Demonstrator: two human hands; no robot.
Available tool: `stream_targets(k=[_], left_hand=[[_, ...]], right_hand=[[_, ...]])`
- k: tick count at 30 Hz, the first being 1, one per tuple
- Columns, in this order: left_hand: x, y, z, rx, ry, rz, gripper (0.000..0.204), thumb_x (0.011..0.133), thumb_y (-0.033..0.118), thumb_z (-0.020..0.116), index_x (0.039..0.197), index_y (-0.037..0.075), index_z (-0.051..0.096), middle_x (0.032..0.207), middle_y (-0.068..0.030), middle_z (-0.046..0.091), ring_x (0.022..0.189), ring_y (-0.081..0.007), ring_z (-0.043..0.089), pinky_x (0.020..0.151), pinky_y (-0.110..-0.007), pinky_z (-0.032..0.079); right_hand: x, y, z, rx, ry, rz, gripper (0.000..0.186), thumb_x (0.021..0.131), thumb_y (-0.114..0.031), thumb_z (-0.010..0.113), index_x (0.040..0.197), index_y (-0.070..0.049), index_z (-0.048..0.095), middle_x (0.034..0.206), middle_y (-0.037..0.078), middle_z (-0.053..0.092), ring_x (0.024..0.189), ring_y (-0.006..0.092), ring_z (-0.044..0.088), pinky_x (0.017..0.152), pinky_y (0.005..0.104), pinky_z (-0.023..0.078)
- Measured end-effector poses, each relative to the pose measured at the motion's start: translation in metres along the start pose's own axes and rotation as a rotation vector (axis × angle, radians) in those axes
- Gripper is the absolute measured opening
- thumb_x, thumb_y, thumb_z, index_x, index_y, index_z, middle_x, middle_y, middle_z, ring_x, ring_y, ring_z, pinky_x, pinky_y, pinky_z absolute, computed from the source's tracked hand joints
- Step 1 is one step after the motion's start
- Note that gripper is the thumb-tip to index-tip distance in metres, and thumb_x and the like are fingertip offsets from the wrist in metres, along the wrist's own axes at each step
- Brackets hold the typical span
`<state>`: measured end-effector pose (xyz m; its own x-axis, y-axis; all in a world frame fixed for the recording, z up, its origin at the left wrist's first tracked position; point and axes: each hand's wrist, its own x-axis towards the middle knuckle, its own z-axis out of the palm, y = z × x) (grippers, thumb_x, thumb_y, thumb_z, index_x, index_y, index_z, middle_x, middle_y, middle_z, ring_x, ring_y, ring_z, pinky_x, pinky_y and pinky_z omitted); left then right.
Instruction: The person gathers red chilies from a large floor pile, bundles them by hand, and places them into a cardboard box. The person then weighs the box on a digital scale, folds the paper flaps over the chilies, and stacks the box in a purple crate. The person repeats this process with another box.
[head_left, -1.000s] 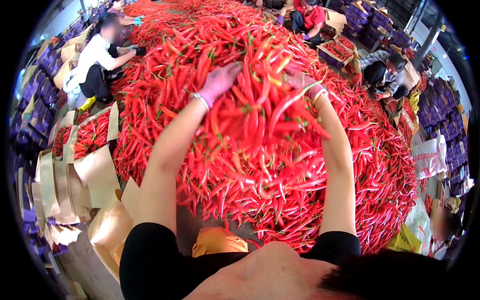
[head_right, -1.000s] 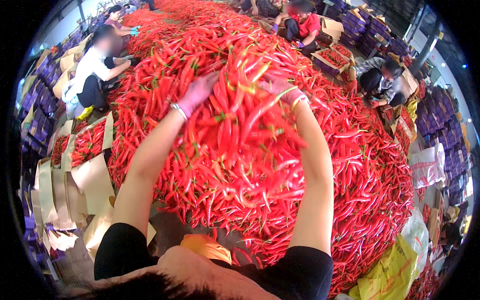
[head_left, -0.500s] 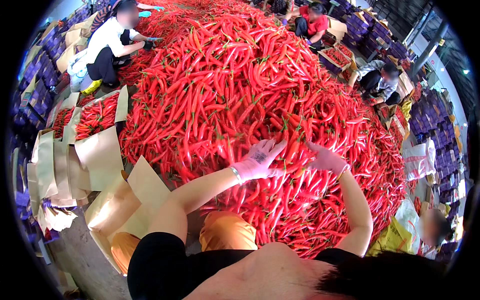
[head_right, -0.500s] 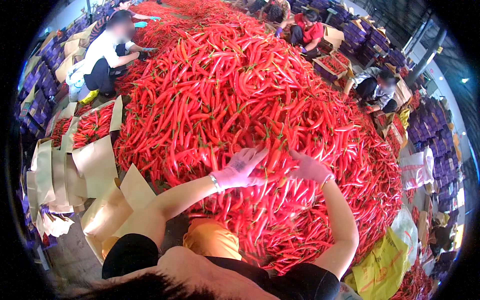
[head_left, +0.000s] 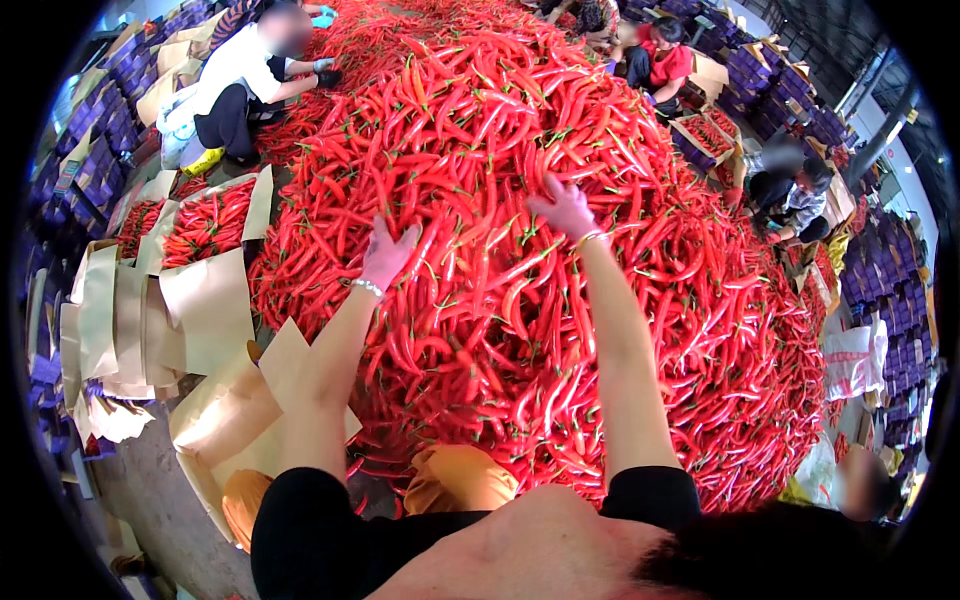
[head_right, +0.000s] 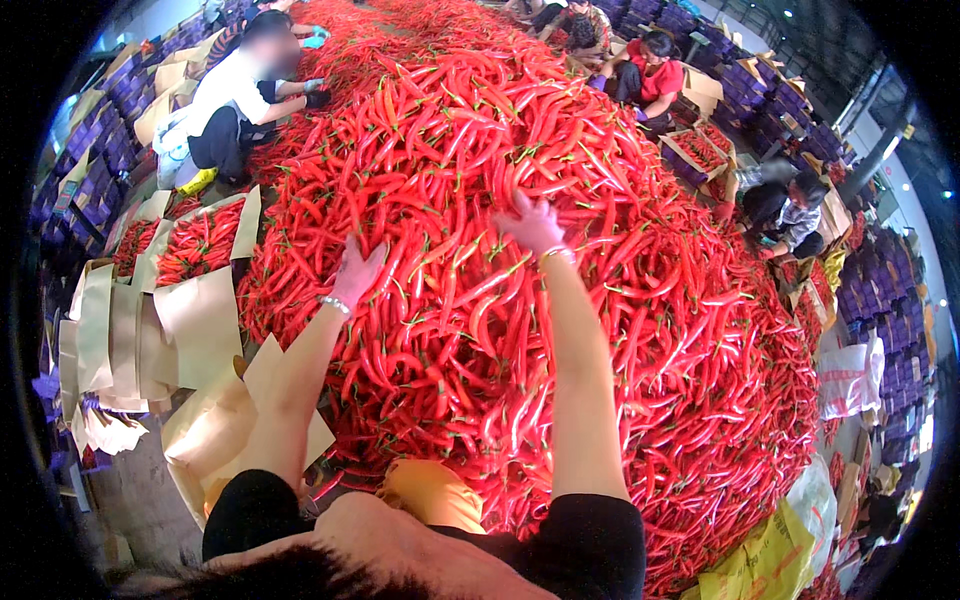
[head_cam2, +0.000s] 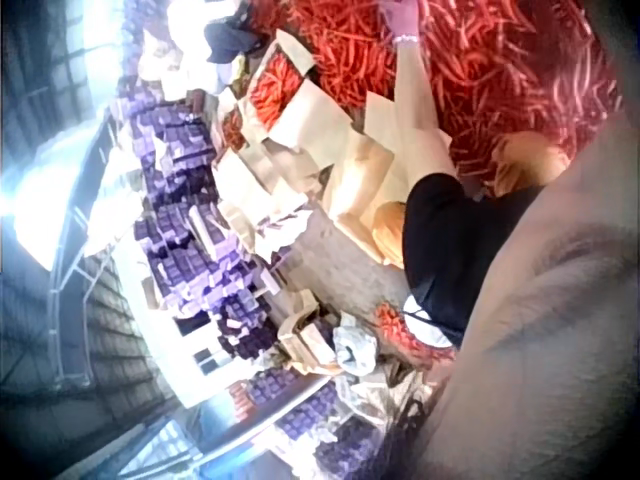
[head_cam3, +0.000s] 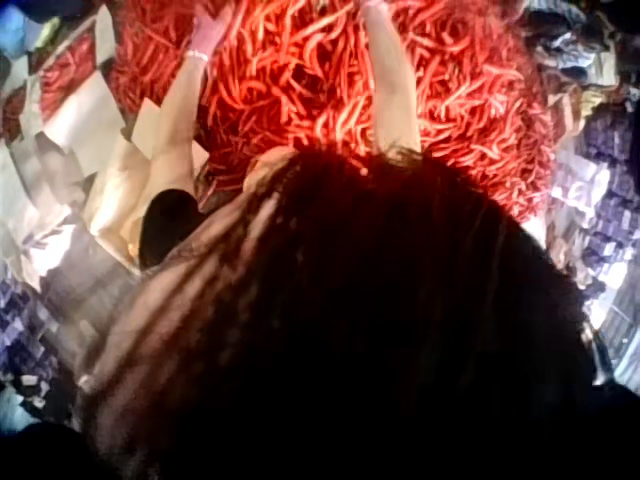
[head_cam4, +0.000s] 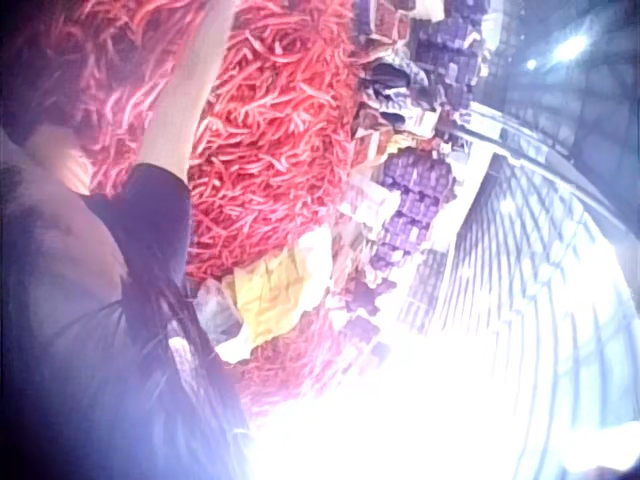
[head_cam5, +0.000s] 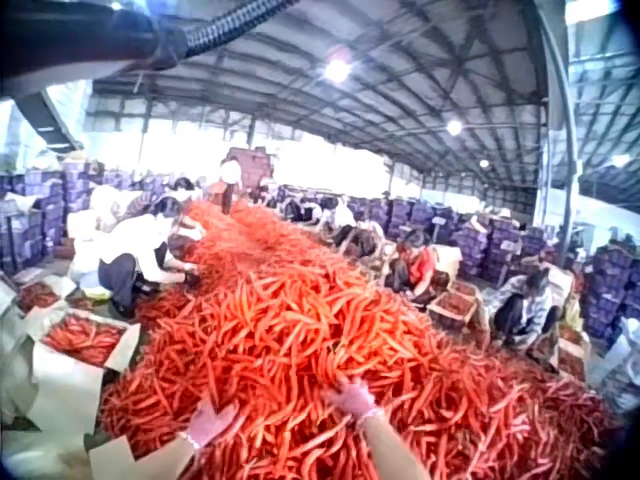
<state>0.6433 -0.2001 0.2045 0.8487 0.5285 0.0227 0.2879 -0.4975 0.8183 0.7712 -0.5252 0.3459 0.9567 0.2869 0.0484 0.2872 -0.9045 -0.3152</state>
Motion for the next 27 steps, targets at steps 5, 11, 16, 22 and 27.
stream_targets(k=[5, 11, 16, 22, 27], left_hand=[[0.023, -0.003, -0.018, -0.504, -0.144, 0.004, 0.092, 0.087, 0.029, 0.074, 0.154, 0.005, 0.015, 0.137, -0.0173, 0.052, 0.122, -0.0272, 0.055, 0.102, -0.035, 0.044], [-0.015, 0.012, -0.016, -0.406, -0.392, 0.019, 0.100, 0.083, 0.031, 0.078, 0.154, 0.005, 0.012, 0.137, -0.0099, 0.052, 0.123, -0.0214, 0.052, 0.106, -0.035, 0.039], [0.008, 0.005, -0.011, -0.425, -0.380, -0.067, 0.091, 0.085, 0.026, 0.077, 0.150, 0.002, 0.018, 0.134, -0.0123, 0.054, 0.120, -0.0220, 0.054, 0.105, -0.036, 0.042], [-0.071, 0.012, 0.011, -0.655, -0.622, -0.098, 0.079, 0.084, -0.001, 0.072, 0.147, 0.006, 0.026, 0.126, -0.0088, 0.059, 0.111, -0.0200, 0.062, 0.097, -0.035, 0.052], [-0.151, 0.032, 0.013, -0.612, -0.711, 0.144, 0.071, 0.078, 0.002, 0.076, 0.139, 0.007, 0.040, 0.116, -0.0045, 0.063, 0.107, -0.0191, 0.062, 0.089, -0.036, 0.055]], right_hand=[[0.021, 0.027, 0.038, 0.067, -0.283, -0.239, 0.109, 0.071, -0.082, 0.059, 0.155, -0.020, 0.025, 0.153, 0.032, 0.025, 0.138, 0.0486, 0.035, 0.112, 0.0537, 0.033], [0.022, 0.009, 0.025, 0.009, -0.572, -0.222, 0.124, 0.069, -0.088, 0.053, 0.152, 0.000, 0.024, 0.144, 0.029, 0.045, 0.132, 0.0404, 0.046, 0.109, 0.0456, 0.038], [0.020, -0.009, 0.039, 0.096, -0.506, -0.198, 0.129, 0.068, -0.085, 0.059, 0.151, 0.005, 0.018, 0.145, 0.027, 0.044, 0.135, 0.0391, 0.044, 0.112, 0.0418, 0.036], [-0.083, -0.007, 0.007, 0.038, -0.550, -0.235, 0.132, 0.064, -0.085, 0.063, 0.151, 0.004, 0.020, 0.146, 0.028, 0.042, 0.137, 0.0375, 0.041, 0.113, 0.0428, 0.033], [-0.212, 0.010, -0.003, 0.169, -0.425, -0.280, 0.110, 0.072, -0.072, 0.068, 0.146, 0.001, 0.033, 0.121, 0.030, 0.061, 0.115, 0.0407, 0.059, 0.099, 0.0451, 0.047]])
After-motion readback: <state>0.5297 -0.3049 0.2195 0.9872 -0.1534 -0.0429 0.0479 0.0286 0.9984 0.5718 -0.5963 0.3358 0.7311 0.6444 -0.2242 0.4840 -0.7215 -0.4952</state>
